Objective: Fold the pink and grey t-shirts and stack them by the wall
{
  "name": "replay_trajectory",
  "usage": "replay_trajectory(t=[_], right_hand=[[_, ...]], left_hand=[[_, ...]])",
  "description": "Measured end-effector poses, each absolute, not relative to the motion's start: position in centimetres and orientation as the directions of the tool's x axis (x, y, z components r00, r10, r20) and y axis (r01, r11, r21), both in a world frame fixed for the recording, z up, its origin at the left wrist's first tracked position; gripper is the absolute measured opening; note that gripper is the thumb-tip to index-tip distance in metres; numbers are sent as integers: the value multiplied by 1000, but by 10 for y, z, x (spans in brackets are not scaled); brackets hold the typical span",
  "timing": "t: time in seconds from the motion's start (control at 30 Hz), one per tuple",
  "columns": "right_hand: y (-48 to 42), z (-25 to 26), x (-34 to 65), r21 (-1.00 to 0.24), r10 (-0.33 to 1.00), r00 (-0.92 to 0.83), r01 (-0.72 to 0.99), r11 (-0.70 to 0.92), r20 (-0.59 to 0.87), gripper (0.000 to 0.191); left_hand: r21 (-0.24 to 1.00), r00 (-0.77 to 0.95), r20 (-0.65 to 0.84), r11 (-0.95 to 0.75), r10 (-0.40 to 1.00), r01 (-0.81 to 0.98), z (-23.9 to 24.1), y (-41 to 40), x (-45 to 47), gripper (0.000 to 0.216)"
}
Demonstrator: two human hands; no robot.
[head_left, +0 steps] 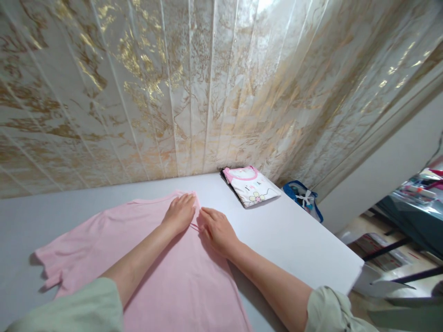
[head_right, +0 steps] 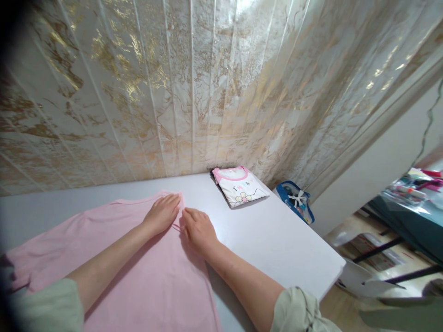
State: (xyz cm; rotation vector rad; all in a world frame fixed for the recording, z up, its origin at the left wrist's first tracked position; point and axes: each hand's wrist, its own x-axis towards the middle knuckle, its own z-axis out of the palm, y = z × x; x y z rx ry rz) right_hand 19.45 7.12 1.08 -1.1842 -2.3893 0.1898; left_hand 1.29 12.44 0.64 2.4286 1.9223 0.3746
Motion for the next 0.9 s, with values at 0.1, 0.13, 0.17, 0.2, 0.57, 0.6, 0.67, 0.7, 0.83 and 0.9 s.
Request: replay_trajectory(t=[0.1, 0.13, 0.17, 0.2, 0.57, 0.6, 0.67, 0.7, 0.83, 0.9], right_hand=[[64, 6, 189, -293, 822, -540, 769, 569, 180, 57], [62, 5, 188, -286, 835, -532, 785, 549, 141, 59], [61, 5, 187, -280, 843, -526, 797, 535, 113, 62], [60, 5, 186, -274, 847, -523, 804, 527, 93, 64], [55, 15, 184, -262, 855, -516, 820, 509, 48, 69], [55, 14, 184, -263, 857, -512, 821, 506, 49, 69], [55, 12, 184, -266, 860, -507, 823, 502, 55, 70], [55, 11, 185, -268, 862, -504, 823, 500, 60, 70], [55, 12, 187, -285, 862, -500, 816, 503, 89, 68], [58, 15, 188, -293, 871, -481, 822, 488, 100, 63]], left_hand=[[160, 217, 115, -234, 969, 959, 0, 125, 18, 55], [159, 214, 102, -228, 971, 961, -1, 125, 19, 57], [158, 212, 93, -225, 973, 962, -2, 127, 20, 58], [157, 211, 88, -223, 973, 962, -1, 128, 20, 58], [230, 180, 131, -207, 975, 951, 12, 144, 18, 54], [237, 181, 150, -213, 972, 948, 14, 141, 12, 55], [244, 175, 191, -220, 966, 944, 18, 130, -6, 55], [245, 166, 207, -215, 964, 945, 19, 122, -18, 55], [185, 103, 232, -148, 967, 972, 15, 76, -71, 57], [120, 68, 188, -92, 980, 988, 8, 49, -91, 61]])
